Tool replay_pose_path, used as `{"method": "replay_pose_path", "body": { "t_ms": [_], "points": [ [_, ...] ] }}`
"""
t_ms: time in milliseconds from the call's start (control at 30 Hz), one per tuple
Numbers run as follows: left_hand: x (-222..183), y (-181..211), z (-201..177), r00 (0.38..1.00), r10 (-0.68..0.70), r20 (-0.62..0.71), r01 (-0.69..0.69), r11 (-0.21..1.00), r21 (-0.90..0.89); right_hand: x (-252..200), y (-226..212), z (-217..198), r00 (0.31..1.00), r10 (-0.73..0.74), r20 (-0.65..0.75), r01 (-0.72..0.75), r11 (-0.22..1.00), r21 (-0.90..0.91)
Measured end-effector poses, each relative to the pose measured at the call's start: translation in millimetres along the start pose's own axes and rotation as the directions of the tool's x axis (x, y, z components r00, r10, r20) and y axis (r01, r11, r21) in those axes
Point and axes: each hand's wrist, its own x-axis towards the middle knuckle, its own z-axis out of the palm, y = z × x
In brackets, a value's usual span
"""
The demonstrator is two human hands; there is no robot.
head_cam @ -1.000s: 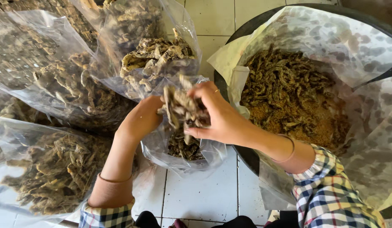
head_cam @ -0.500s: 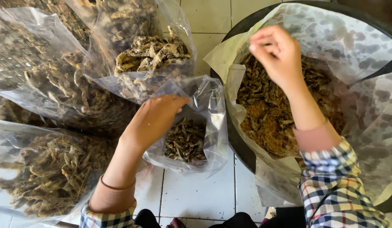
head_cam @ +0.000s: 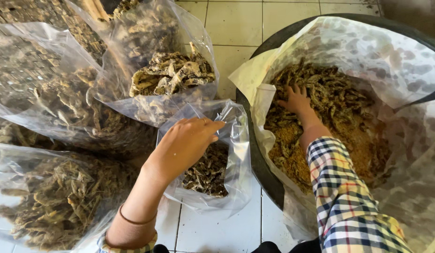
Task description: The person repeatedly scoops dried fish from a large basin and places it into a clear plastic bag held open with the other hand. The person continues filling the bag until it is full, then sets it aside among other filled bags.
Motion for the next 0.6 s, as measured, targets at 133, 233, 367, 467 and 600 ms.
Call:
{"method": "replay_pose_path", "body": {
  "t_ms": [133,233,367,467,600],
  "points": [
    [1.6,-2.9,-3.2,0.999,0.038,-0.017,-0.038,0.999,-0.004,-9.2,-1.0,10.3,0.999,-0.029,-0.042,0.021,0.985,-0.170],
    [-0.4,-7.1,-1.3,0.999,0.027,-0.018,-0.027,1.000,-0.008,-32.2,-0.6,11.4,0.998,-0.037,0.042,0.046,0.971,-0.237],
    [-0.8,-8.5,1.3,0.998,0.049,-0.041,-0.050,0.999,-0.017,-53.2,-6.8,3.2,0.997,-0.040,0.065,0.052,0.978,-0.200],
    [-0.8,-8.0,4.0,0.997,0.061,-0.046,-0.060,0.998,0.014,-55.9,-14.7,2.2,0.997,0.024,0.073,-0.011,0.985,-0.175],
    [-1.0,-5.3,5.9,0.999,0.043,-0.008,-0.043,0.999,0.033,-73.1,-14.8,12.6,1.000,-0.015,0.014,0.018,0.982,-0.189]
  ]
}}
